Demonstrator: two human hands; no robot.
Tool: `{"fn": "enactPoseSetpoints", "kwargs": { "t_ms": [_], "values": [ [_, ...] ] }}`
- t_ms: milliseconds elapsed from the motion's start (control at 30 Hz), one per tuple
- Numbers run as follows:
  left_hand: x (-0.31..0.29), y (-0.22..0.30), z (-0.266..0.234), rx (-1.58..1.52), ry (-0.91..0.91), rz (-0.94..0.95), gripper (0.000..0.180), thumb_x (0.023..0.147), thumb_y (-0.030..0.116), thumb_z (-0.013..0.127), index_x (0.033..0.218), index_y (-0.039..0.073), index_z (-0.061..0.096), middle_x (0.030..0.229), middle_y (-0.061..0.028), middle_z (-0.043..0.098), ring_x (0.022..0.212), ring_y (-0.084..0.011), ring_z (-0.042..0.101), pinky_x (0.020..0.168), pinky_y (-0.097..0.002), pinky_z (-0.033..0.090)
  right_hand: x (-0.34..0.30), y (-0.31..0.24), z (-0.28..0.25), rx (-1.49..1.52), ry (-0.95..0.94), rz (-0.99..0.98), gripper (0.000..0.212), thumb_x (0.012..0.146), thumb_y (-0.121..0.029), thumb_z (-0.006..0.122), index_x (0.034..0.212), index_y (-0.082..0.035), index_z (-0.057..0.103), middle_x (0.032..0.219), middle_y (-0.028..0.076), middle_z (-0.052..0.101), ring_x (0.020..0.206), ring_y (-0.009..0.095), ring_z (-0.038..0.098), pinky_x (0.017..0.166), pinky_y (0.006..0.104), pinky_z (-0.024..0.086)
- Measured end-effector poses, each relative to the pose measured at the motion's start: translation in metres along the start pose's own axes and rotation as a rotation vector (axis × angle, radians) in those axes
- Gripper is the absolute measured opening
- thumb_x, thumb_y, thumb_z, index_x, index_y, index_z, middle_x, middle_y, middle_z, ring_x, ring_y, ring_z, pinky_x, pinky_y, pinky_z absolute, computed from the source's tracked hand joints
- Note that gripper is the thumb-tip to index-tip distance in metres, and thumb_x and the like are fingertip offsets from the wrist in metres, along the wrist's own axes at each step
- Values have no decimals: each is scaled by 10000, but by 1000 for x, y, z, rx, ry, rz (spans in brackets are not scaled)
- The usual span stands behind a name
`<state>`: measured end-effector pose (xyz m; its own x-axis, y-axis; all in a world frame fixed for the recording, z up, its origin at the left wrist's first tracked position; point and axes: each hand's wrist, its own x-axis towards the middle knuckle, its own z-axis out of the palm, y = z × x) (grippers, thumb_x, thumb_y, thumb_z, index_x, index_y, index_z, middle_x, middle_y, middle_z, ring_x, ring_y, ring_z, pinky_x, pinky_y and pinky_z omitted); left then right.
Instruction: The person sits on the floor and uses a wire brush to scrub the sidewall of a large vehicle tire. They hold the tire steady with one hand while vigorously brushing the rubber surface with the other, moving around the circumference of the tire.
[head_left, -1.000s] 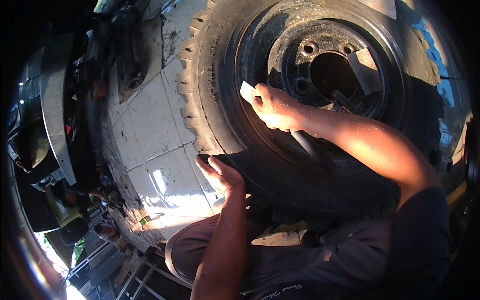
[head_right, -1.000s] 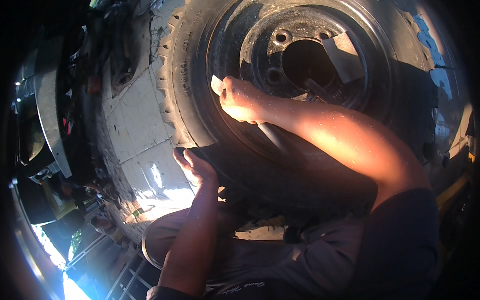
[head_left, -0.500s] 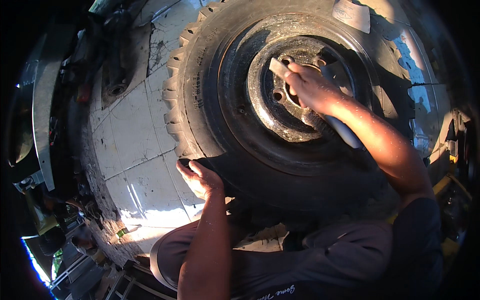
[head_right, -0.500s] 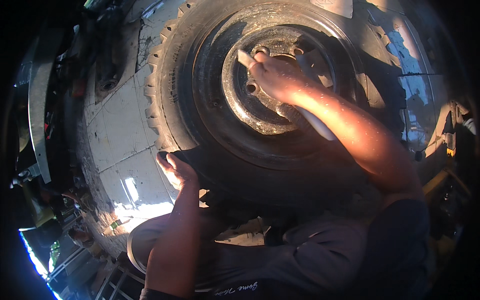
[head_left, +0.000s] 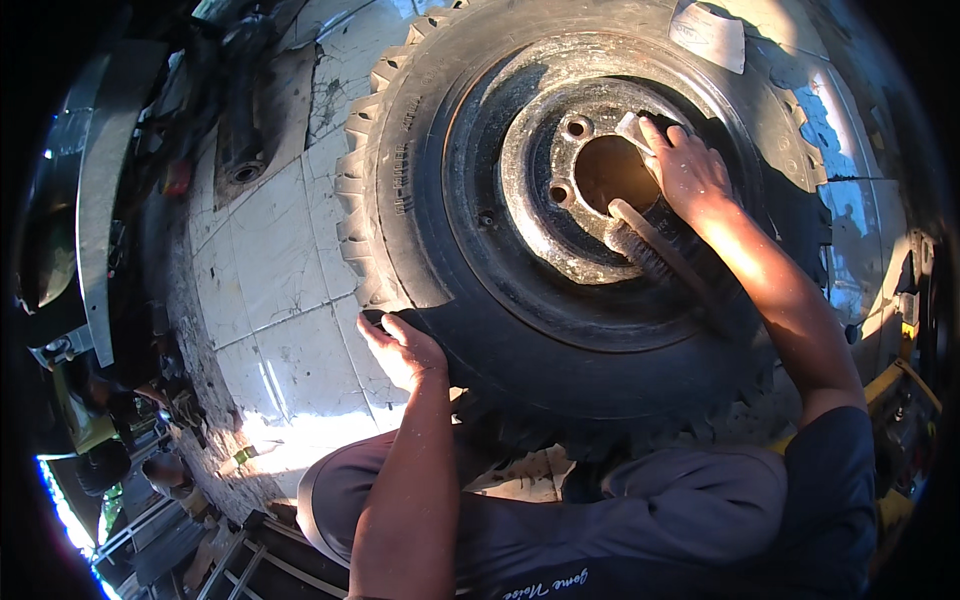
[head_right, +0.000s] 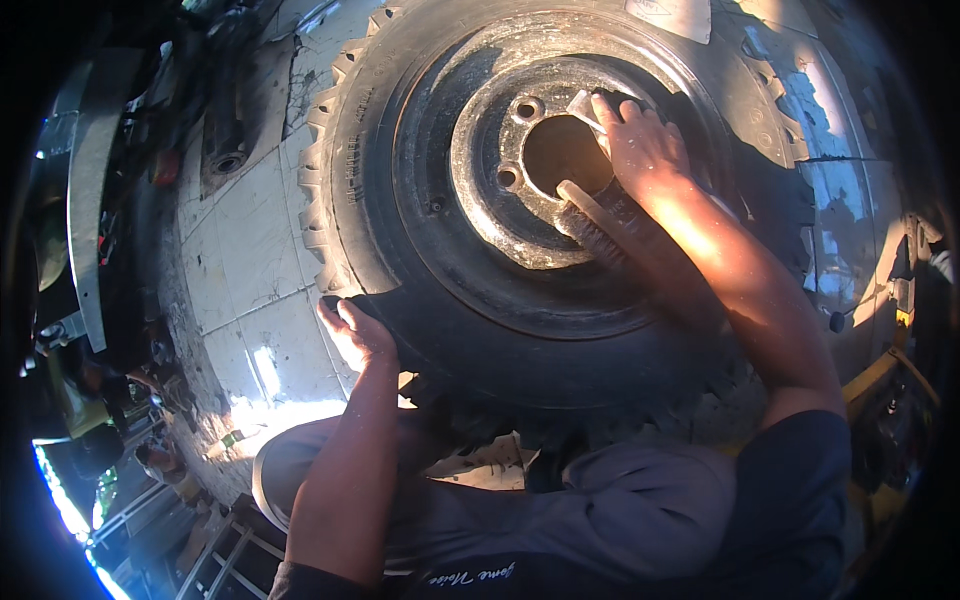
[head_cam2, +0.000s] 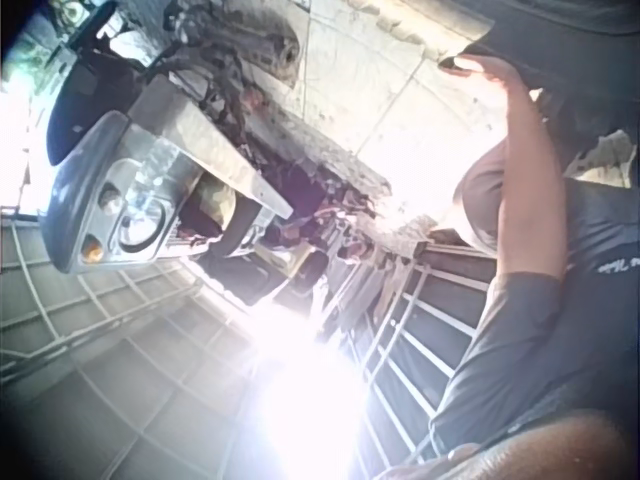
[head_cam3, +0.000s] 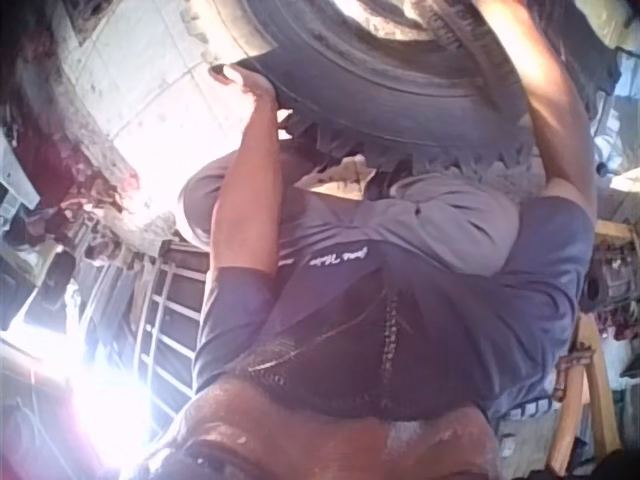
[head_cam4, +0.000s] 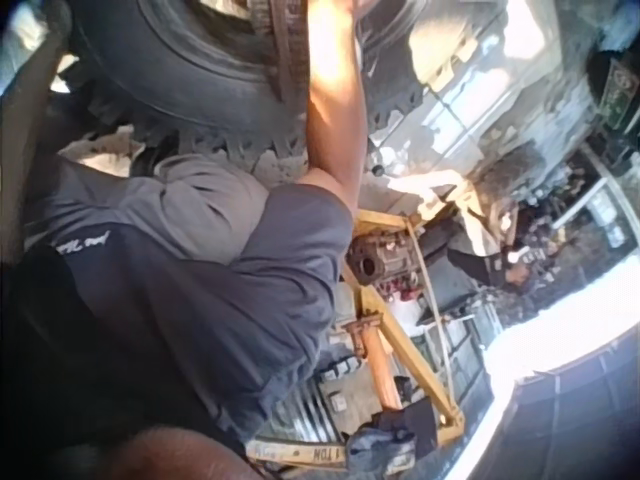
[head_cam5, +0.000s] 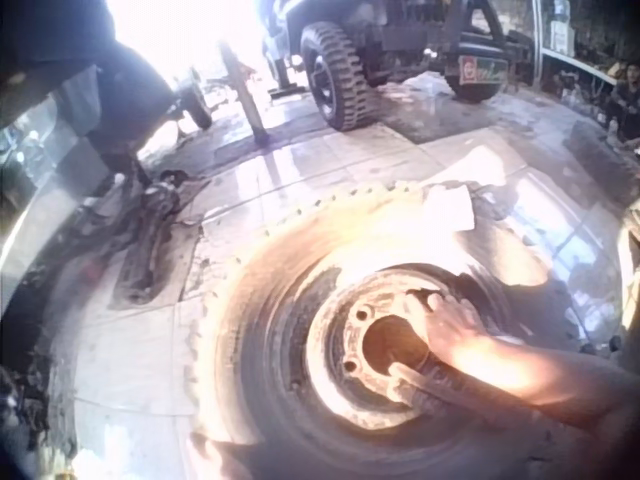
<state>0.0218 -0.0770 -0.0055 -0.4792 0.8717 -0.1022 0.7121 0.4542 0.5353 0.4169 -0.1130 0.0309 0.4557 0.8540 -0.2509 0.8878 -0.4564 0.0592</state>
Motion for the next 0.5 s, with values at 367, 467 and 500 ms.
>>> {"fn": "enactPoseSetpoints", "kwargs": {
  "t_ms": [367, 467, 500],
  "values": [
    [-6, 9, -5, 48, 12, 8, 611, 999, 386, 379, 1515, 71, 289, 1472, -228, 441, 1318, -405, 466, 1088, -448, 368, -147, 24, -11, 313, -87, -251, 441, 864, -202, 691, 1231, -19, 531, 1069, 216, 643, 995, 399, 636, 843, 465, 516],
    [-7, 17, -4, 48, -8, 2, 607, 997, 381, 380, 1516, 79, 288, 1475, -219, 440, 1310, -406, 472, 1074, -455, 383, -156, 38, 16, 444, 82, -303, 469, 868, -140, 661, 1287, -15, 489, 1085, 202, 631, 1016, 381, 633, 826, 449, 524],
    [-6, 13, -4, 48, 2, 5, 602, 998, 384, 380, 1514, 87, 292, 1471, -214, 444, 1304, -404, 476, 1071, -455, 386, -156, 37, 14, 516, 94, -352, 484, 866, -114, 653, 1313, -28, 487, 1072, 200, 624, 1003, 382, 632, 819, 446, 523]
  ]
}}
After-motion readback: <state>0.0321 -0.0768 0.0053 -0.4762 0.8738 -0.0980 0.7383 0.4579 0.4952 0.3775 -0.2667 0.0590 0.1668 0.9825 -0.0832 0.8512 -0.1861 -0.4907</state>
